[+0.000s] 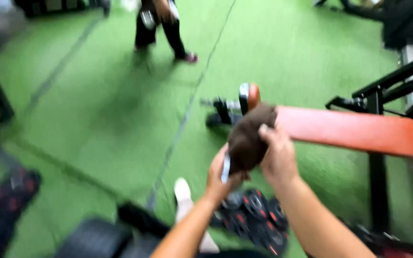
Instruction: Clean gym equipment including weight plates, machines, and bikes using a spray bottle and cloth.
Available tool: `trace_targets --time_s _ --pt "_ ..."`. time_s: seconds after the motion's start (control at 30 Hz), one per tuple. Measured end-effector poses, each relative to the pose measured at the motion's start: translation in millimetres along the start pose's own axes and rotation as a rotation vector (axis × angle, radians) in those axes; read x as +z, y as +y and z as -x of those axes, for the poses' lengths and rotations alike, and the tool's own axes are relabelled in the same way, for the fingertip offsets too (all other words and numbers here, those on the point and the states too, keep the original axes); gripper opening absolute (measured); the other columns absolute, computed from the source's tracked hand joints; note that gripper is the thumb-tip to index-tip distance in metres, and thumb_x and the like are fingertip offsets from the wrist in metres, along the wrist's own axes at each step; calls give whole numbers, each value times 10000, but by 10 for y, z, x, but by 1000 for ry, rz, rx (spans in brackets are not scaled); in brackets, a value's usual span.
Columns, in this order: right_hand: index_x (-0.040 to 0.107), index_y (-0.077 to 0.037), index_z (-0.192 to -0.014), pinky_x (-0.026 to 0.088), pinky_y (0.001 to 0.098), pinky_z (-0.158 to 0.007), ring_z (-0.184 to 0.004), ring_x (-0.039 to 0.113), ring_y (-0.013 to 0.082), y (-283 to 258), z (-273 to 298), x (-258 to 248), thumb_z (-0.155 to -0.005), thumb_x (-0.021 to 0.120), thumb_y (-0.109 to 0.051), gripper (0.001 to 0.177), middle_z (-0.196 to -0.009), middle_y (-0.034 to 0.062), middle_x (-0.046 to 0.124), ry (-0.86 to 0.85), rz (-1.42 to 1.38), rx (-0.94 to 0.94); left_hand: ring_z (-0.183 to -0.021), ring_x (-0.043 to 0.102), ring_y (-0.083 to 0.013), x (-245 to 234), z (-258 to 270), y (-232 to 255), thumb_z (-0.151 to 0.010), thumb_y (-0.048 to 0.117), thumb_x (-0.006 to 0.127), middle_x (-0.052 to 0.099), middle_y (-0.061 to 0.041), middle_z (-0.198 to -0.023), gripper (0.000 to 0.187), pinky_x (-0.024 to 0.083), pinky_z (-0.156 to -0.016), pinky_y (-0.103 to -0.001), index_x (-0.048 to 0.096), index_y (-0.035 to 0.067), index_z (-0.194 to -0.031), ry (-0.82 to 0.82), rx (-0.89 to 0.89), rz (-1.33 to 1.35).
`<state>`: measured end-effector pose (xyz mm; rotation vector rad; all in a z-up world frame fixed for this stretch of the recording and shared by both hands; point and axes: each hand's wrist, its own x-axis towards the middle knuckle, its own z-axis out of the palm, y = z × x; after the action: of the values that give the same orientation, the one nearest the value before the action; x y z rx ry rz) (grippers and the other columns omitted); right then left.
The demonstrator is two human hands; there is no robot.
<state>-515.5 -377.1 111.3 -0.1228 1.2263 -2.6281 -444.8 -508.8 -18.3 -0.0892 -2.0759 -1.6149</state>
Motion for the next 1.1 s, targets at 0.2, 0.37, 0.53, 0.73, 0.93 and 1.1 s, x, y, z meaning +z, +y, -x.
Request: trace_targets --time_s 0.2,0.37,0.53,0.73,0.93,1.1 --pt "554 -41 -1324 503 444 -1031 -1154 647 256 650 -944 1100 -928 553 -52 395 -1234 113 669 60 -71 138 -1049 743 -235 -1062 -1141 -547 -848 128 732 772 -117 -1126 348 581 -957 -361 713 41 -1184 20 -121 78" --pt "476 7 -1331 506 408 -1094 -1203 641 228 898 -1562 1209 -984 594 -16 367 -1290 148 646 31 102 -70 -1041 717 -216 -1759 -2020 -605 -902 105 670 747 -111 -1126 341 555 -949 -356 671 5 -1228 163 -20 115" --pt "341 -75 -1476 517 401 -923 -1100 626 204 968 -1818 891 -921 627 -32 626 -1260 133 610 201 411 -18 -1102 686 -216 -1845 -2491 -802 -870 67 671 717 -122 -1178 418 524 -991 -357 627 -30 -1275 69 -35 204" --pt "253 -48 -1587 441 387 -1109 -1387 444 233 850 -1964 566 -927 668 -78 780 -1540 144 404 297 794 -184 -1085 699 -170 -1466 -2945 -1037 -841 24 587 737 -78 -1151 433 544 -998 -328 660 -28 -1265 -245 -127 392" --pt "236 -52 -1629 335 386 -1184 -1505 337 262 852 -2499 606 -913 687 -355 899 -1619 127 372 92 678 -142 -941 625 -77 -895 -3654 -1218 -898 91 687 694 3 -1023 286 537 -855 -268 674 -9 -1166 -704 -241 690" --pt "379 -27 -1530 454 402 -1111 -1354 520 266 844 -2936 384 -980 621 -437 728 -1477 142 525 403 315 -277 -796 579 -48 -237 -4330 -1443 -945 125 718 657 39 -887 232 497 -691 -239 696 4 -1142 -1016 -286 713"
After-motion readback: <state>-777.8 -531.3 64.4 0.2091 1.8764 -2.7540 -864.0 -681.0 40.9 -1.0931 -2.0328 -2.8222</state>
